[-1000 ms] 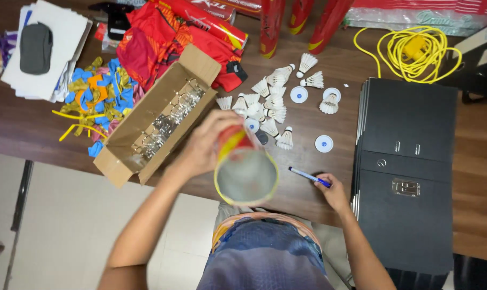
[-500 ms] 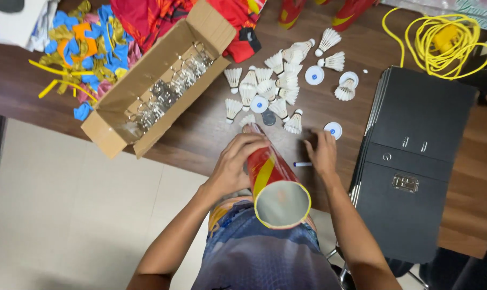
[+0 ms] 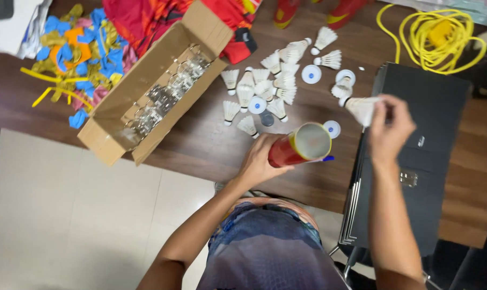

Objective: The person picks up shuttlecocks and places them into red and yellow cylinders, then closes a small box containing metal clips.

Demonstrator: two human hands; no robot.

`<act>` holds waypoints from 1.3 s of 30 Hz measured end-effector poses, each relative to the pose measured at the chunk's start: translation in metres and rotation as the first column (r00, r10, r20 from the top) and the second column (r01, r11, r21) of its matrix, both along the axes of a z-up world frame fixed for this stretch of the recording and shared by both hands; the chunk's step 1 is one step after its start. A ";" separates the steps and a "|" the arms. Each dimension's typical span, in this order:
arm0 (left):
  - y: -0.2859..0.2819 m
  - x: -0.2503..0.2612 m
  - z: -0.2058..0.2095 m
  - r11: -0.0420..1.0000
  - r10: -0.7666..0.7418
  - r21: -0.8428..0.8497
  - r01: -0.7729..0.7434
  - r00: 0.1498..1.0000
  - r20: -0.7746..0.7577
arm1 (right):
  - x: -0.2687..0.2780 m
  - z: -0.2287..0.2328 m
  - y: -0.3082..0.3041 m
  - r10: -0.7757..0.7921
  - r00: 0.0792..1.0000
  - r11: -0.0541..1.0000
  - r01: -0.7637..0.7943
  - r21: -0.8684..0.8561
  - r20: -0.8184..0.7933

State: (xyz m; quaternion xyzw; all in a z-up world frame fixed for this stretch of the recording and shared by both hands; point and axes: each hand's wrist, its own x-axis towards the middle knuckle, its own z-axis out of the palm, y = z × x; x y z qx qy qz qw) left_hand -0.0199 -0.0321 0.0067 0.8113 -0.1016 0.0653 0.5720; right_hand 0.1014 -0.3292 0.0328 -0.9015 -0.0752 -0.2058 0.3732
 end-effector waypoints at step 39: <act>0.019 0.013 -0.021 0.883 0.013 0.469 -0.002 1.000 -0.020 | -0.054 0.088 -0.037 -0.241 0.932 0.533 -0.105 0.839 0.270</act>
